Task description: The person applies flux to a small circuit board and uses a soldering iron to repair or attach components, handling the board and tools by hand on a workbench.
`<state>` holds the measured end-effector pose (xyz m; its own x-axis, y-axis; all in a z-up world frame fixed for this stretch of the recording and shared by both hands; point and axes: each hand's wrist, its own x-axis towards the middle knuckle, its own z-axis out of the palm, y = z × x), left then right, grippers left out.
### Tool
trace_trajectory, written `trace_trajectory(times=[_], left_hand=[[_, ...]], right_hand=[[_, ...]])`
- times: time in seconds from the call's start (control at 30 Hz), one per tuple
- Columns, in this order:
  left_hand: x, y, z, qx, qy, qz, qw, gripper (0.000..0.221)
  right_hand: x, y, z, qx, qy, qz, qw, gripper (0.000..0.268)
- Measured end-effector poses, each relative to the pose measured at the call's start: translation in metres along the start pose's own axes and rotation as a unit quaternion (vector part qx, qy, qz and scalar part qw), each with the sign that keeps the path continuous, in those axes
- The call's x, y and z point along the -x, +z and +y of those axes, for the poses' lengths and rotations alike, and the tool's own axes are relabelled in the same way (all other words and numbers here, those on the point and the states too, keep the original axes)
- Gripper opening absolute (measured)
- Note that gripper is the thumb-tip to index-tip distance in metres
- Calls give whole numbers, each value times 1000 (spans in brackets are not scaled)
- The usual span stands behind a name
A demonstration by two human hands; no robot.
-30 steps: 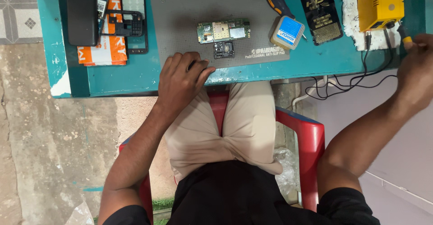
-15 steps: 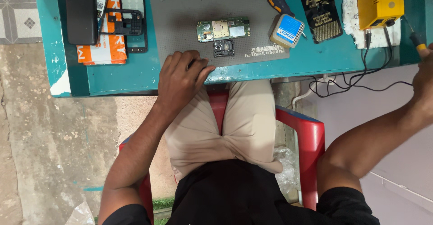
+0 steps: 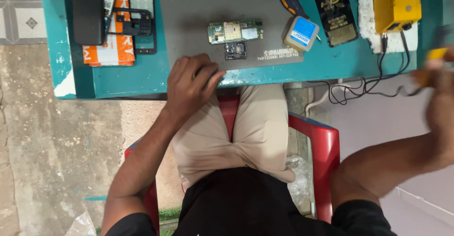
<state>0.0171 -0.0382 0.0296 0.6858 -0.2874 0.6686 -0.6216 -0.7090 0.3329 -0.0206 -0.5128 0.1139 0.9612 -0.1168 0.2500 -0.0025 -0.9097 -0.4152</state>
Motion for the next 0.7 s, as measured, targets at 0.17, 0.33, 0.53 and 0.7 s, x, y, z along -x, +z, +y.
trace_trajectory(times=[0.17,0.33,0.53,0.7], left_hand=[[17,-1,31,227,-107,-31,967,26],[39,20,60,414,-263,-163,856,45],[59,29,52,534,-418,-200,707,37],[62,25,41,533,-445,-212,688,37]], right_hand=[[15,67,-102,-318,31,-152,935,25],[49,139,-169,-435,16,-264,861,25],[60,160,-191,-359,-127,-246,891,28],[38,149,-165,-280,-109,-245,922,20]])
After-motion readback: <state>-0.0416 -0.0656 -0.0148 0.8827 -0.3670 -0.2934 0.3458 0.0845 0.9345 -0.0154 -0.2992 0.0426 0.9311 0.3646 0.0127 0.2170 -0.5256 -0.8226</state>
